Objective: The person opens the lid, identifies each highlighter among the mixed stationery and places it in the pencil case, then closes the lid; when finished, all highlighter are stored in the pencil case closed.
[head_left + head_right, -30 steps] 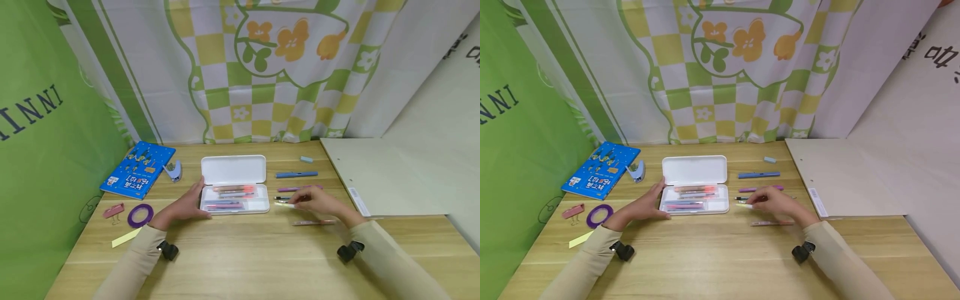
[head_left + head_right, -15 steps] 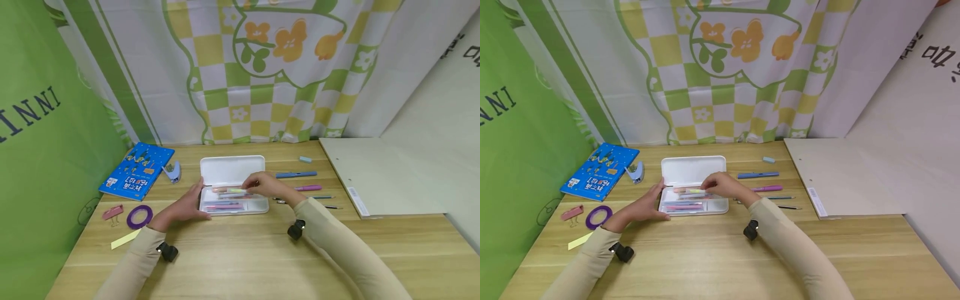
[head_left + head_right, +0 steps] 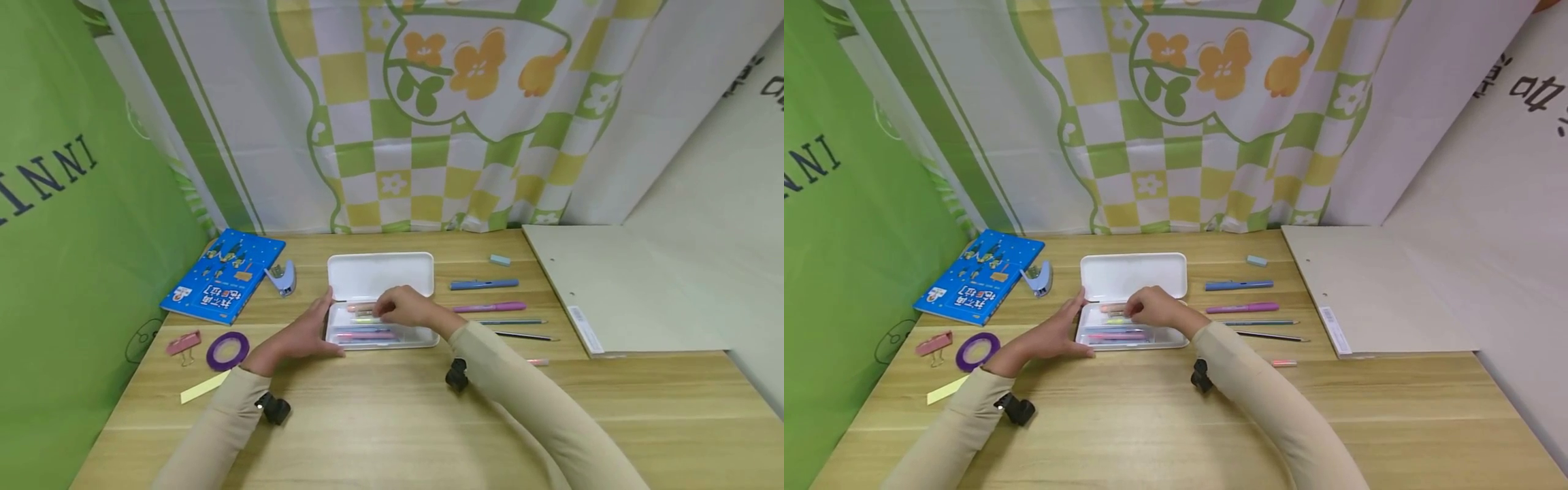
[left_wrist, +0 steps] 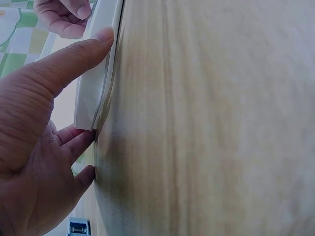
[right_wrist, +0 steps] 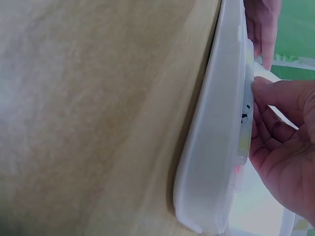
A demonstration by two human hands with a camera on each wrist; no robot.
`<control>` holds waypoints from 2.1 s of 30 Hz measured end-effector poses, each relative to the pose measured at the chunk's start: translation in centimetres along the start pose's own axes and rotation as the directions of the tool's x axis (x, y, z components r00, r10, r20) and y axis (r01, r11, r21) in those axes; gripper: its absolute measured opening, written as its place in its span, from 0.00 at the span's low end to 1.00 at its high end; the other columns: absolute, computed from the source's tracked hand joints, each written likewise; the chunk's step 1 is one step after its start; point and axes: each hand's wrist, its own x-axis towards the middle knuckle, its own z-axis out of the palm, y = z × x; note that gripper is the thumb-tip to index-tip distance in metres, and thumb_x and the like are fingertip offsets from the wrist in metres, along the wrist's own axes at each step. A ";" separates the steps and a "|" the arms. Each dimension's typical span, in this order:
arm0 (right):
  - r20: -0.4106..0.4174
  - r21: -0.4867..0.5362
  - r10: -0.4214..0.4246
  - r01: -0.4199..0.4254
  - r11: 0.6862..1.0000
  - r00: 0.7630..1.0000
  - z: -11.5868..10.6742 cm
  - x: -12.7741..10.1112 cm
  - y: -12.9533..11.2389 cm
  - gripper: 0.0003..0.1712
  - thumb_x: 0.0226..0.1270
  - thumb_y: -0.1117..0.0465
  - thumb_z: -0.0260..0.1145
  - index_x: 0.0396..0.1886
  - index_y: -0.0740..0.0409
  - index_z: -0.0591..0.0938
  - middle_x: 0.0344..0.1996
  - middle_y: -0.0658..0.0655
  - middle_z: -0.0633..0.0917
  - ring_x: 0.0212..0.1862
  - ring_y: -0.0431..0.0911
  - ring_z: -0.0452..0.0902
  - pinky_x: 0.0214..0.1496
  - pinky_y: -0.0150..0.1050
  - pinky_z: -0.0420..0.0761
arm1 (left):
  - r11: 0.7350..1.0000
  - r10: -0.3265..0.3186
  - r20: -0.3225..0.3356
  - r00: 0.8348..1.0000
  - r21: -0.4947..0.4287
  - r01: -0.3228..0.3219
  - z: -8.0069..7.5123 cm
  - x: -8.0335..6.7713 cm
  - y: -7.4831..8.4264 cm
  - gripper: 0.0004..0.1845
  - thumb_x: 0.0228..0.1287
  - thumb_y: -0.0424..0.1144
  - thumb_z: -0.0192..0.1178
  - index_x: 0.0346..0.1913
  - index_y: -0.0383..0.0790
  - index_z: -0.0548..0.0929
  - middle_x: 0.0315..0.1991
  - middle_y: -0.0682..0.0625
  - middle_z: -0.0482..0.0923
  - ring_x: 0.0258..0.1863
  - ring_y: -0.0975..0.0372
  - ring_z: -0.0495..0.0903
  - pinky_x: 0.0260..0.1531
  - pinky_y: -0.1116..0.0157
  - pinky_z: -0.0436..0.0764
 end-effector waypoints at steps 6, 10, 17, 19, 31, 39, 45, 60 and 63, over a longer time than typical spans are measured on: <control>-0.057 0.096 0.023 -0.018 0.995 0.998 -0.6 -0.9 0.5 0.06 0.60 0.71 0.65 0.36 0.65 0.86 0.35 0.56 0.86 0.39 0.44 0.80 0.43 0.31 0.78 | 1.000 0.001 -0.001 1.000 0.001 -0.001 0.0 0.0 -0.1 0.70 0.43 0.52 0.75 0.73 0.31 0.32 0.72 0.33 0.46 0.70 0.45 0.51 0.67 0.49 0.54; -0.052 0.224 0.063 -0.050 0.973 0.997 -1.8 -2.5 0.8 0.08 0.62 0.69 0.64 0.39 0.67 0.85 0.38 0.59 0.86 0.41 0.45 0.80 0.44 0.34 0.79 | 1.000 -0.011 0.005 1.000 0.005 0.011 0.1 0.0 -0.2 0.71 0.42 0.52 0.76 0.73 0.33 0.31 0.72 0.34 0.43 0.71 0.45 0.49 0.67 0.50 0.54; -0.041 0.334 0.148 -0.126 0.934 0.988 -4.4 -7.0 1.8 0.11 0.66 0.66 0.62 0.44 0.67 0.83 0.42 0.62 0.84 0.41 0.45 0.78 0.41 0.36 0.78 | 1.000 -0.029 0.006 1.000 0.010 0.029 0.0 0.0 -0.2 0.71 0.42 0.53 0.76 0.73 0.34 0.31 0.73 0.35 0.41 0.71 0.46 0.48 0.67 0.50 0.53; -0.053 0.343 0.163 -0.136 0.929 0.985 -5.0 -8.4 2.4 0.12 0.65 0.66 0.63 0.44 0.69 0.82 0.41 0.62 0.84 0.41 0.46 0.78 0.41 0.36 0.78 | 0.999 -0.030 0.007 1.000 0.011 0.030 0.0 0.0 -0.2 0.71 0.42 0.53 0.75 0.73 0.34 0.31 0.73 0.35 0.41 0.71 0.46 0.48 0.67 0.50 0.53; -0.025 0.256 0.106 -0.096 0.962 0.994 -6.9 -16.0 5.5 0.11 0.62 0.68 0.65 0.43 0.71 0.82 0.39 0.65 0.84 0.41 0.42 0.80 0.42 0.34 0.80 | 1.000 -0.016 0.012 1.000 -0.003 0.016 0.0 0.0 -0.2 0.71 0.43 0.54 0.75 0.73 0.34 0.30 0.73 0.34 0.42 0.71 0.45 0.48 0.67 0.49 0.54; 0.111 0.253 0.122 -0.146 0.956 0.986 -6.0 -19.2 6.5 0.15 0.60 0.66 0.67 0.46 0.65 0.82 0.40 0.58 0.83 0.41 0.43 0.78 0.42 0.34 0.79 | 1.000 -0.022 0.012 1.000 0.000 0.022 0.0 0.1 -0.2 0.71 0.42 0.54 0.75 0.73 0.34 0.30 0.73 0.35 0.40 0.71 0.45 0.47 0.67 0.49 0.53; 0.141 0.245 0.127 -0.159 0.956 0.982 -5.3 -20.1 6.5 0.14 0.60 0.67 0.67 0.47 0.60 0.82 0.40 0.55 0.82 0.41 0.46 0.78 0.44 0.35 0.79 | 1.000 -0.022 0.012 1.000 -0.011 0.023 -0.1 0.0 0.0 0.70 0.43 0.52 0.75 0.73 0.33 0.31 0.73 0.34 0.40 0.71 0.45 0.47 0.67 0.49 0.52; 0.052 0.103 0.061 -0.067 0.992 0.997 -5.3 -16.4 4.6 0.11 0.62 0.71 0.63 0.42 0.57 0.85 0.40 0.53 0.84 0.41 0.43 0.78 0.44 0.38 0.79 | 1.000 -0.015 0.003 1.000 0.004 0.015 0.1 0.1 -0.4 0.70 0.43 0.53 0.75 0.73 0.33 0.30 0.73 0.34 0.41 0.71 0.45 0.48 0.67 0.49 0.53; 0.011 0.092 0.029 -0.030 0.995 1.000 -5.6 -14.0 3.4 0.11 0.62 0.71 0.63 0.43 0.60 0.84 0.42 0.58 0.84 0.42 0.46 0.78 0.43 0.40 0.79 | 1.000 -0.013 0.004 1.000 0.012 0.013 0.1 0.1 -0.5 0.70 0.43 0.53 0.75 0.73 0.33 0.30 0.73 0.34 0.42 0.71 0.45 0.48 0.67 0.49 0.54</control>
